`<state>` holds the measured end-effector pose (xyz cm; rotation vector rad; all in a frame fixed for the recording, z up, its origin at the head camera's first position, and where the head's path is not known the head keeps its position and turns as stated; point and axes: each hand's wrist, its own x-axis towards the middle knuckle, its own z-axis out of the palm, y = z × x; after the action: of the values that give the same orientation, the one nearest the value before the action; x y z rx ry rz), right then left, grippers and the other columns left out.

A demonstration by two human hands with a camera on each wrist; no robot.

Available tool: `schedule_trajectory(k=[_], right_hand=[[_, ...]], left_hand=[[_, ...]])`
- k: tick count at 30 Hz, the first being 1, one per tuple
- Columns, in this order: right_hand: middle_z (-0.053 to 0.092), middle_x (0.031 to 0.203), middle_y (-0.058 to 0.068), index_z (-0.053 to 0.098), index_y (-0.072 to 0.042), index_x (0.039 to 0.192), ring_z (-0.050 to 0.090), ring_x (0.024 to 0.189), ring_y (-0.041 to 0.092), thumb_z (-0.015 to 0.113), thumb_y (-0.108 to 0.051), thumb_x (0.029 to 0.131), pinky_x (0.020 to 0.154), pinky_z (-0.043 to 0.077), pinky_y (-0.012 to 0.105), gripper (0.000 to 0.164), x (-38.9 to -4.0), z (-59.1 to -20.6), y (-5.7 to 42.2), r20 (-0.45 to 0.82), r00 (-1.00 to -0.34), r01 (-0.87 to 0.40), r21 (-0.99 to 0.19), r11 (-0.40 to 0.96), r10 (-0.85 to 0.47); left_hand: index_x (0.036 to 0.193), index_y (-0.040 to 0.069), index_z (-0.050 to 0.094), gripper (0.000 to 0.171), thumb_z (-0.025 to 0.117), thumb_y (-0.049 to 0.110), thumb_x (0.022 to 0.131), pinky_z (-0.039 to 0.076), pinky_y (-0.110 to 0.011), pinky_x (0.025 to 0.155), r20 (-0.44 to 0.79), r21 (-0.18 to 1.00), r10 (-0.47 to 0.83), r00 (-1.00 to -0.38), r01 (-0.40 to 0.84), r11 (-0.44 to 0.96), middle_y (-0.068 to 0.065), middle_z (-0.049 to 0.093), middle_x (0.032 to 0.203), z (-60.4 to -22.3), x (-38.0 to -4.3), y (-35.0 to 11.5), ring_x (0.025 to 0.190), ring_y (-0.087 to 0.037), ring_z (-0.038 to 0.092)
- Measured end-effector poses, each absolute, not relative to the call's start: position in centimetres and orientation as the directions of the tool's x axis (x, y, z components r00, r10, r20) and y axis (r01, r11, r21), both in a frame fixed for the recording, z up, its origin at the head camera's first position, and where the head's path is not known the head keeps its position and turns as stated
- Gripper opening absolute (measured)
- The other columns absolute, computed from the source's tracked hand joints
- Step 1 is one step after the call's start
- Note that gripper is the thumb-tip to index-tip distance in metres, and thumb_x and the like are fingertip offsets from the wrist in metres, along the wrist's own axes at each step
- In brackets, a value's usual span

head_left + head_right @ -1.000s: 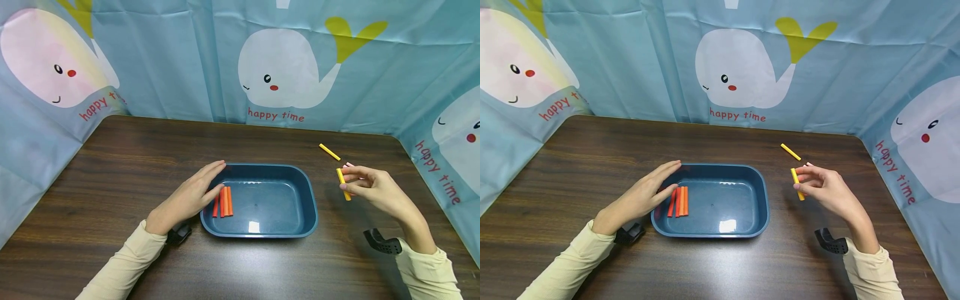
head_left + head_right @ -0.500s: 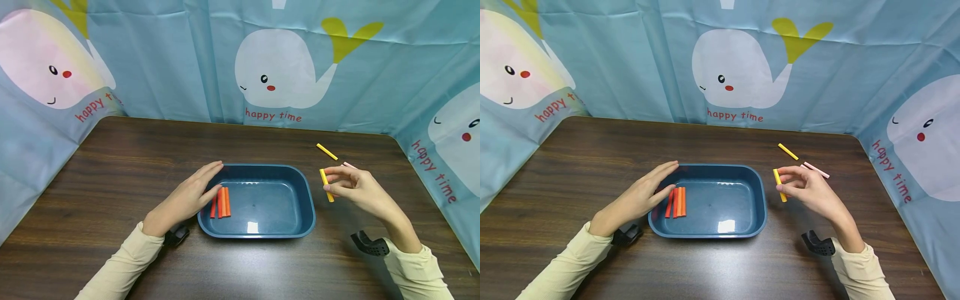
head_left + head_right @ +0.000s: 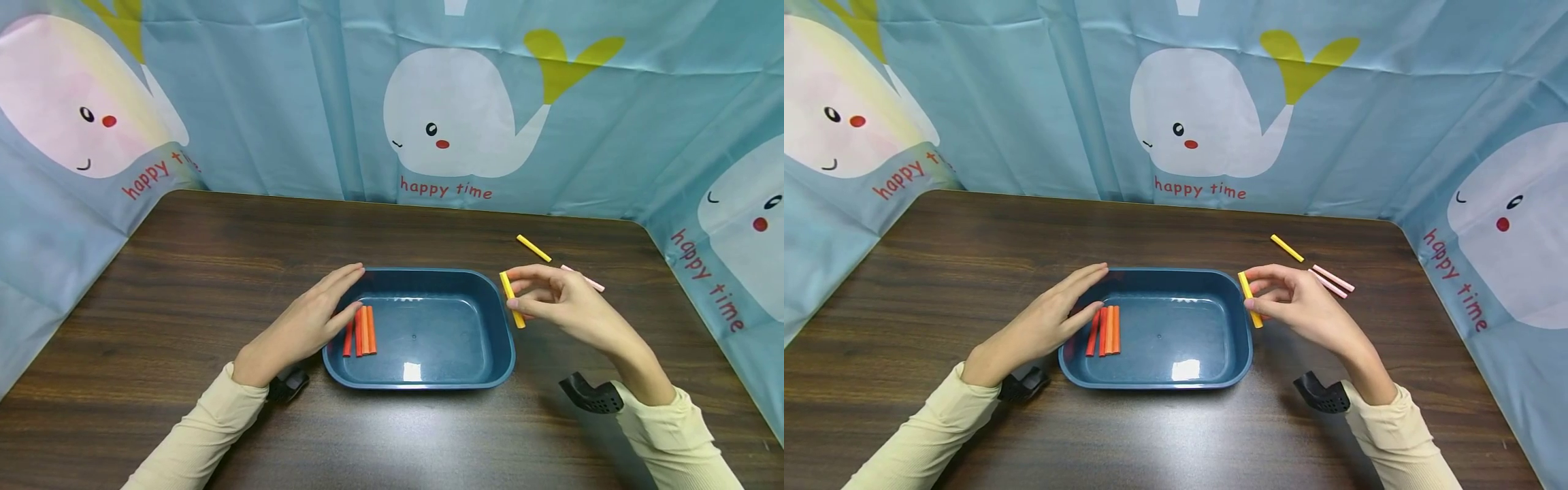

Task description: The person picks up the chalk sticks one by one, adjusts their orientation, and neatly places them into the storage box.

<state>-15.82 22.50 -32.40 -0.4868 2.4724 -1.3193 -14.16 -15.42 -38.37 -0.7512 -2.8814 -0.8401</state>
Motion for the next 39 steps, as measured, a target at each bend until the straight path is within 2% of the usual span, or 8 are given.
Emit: schedule_trajectory(k=[11,18,23,28,35,39], right_hand=[[0.065,0.113,0.021,0.058,-0.005,0.131,0.072,0.087,0.016,0.073,-0.017,0.09,0.076,0.06,0.03,0.045,-16.3,-31.7,19.1,-0.156,-0.868,-0.118,-0.857,0.501,-0.471],[0.067,0.107,0.011,0.06,-0.011,0.129,0.071,0.084,0.017,0.074,-0.017,0.089,0.077,0.059,0.036,0.043,-16.9,-31.6,17.3,-0.147,-0.851,-0.154,-0.848,0.507,-0.503],[0.068,0.106,0.01,0.061,-0.013,0.129,0.071,0.084,0.018,0.074,-0.015,0.089,0.075,0.059,0.039,0.042,-17.3,-31.4,16.2,-0.128,-0.846,-0.173,-0.851,0.495,-0.517],[0.068,0.105,0.009,0.061,-0.011,0.128,0.071,0.084,0.019,0.074,-0.014,0.089,0.073,0.059,0.034,0.042,-17.6,-31.3,15.3,-0.116,-0.842,-0.184,-0.857,0.482,-0.527],[0.067,0.103,0.012,0.061,-0.006,0.129,0.071,0.08,0.019,0.074,-0.011,0.089,0.072,0.059,0.036,0.042,-18.1,-31.5,14.0,-0.111,-0.834,-0.187,-0.865,0.465,-0.541],[0.067,0.102,0.012,0.06,-0.006,0.129,0.072,0.079,0.019,0.073,-0.01,0.089,0.07,0.057,0.032,0.043,-18.3,-31.6,13.0,-0.119,-0.826,-0.197,-0.854,0.481,-0.552]], left_hand=[[0.151,0.003,0.038,0.059,0.061,0.021,0.1,0.041,-0.051,0.112,0.164,0.495,0.435,-0.885,0.455,0.74,-0.014,0.035,0.159,-38.5,-14.2,-15.5,0.143,-0.031,0.041],[0.151,0.003,0.038,0.06,0.061,0.021,0.099,0.041,-0.052,0.112,0.162,0.496,0.43,-0.888,0.45,0.743,-0.014,0.035,0.159,-38.4,-14.1,-15.5,0.143,-0.031,0.041],[0.151,0.003,0.038,0.06,0.061,0.022,0.099,0.041,-0.051,0.112,0.162,0.49,0.43,-0.888,0.451,0.746,-0.014,0.035,0.159,-38.4,-14.2,-15.5,0.143,-0.031,0.041],[0.151,0.003,0.038,0.06,0.061,0.022,0.099,0.041,-0.051,0.112,0.16,0.495,0.429,-0.889,0.449,0.744,-0.014,0.035,0.159,-38.3,-14.2,-15.4,0.143,-0.031,0.041],[0.151,0.003,0.039,0.06,0.062,0.022,0.099,0.04,-0.051,0.113,0.161,0.493,0.428,-0.889,0.448,0.745,-0.013,0.036,0.159,-38.2,-14.2,-15.4,0.143,-0.031,0.041],[0.151,0.003,0.039,0.059,0.061,0.022,0.099,0.04,-0.051,0.113,0.161,0.493,0.428,-0.889,0.448,0.746,-0.012,0.036,0.159,-38.2,-14.2,-15.4,0.143,-0.03,0.041]])
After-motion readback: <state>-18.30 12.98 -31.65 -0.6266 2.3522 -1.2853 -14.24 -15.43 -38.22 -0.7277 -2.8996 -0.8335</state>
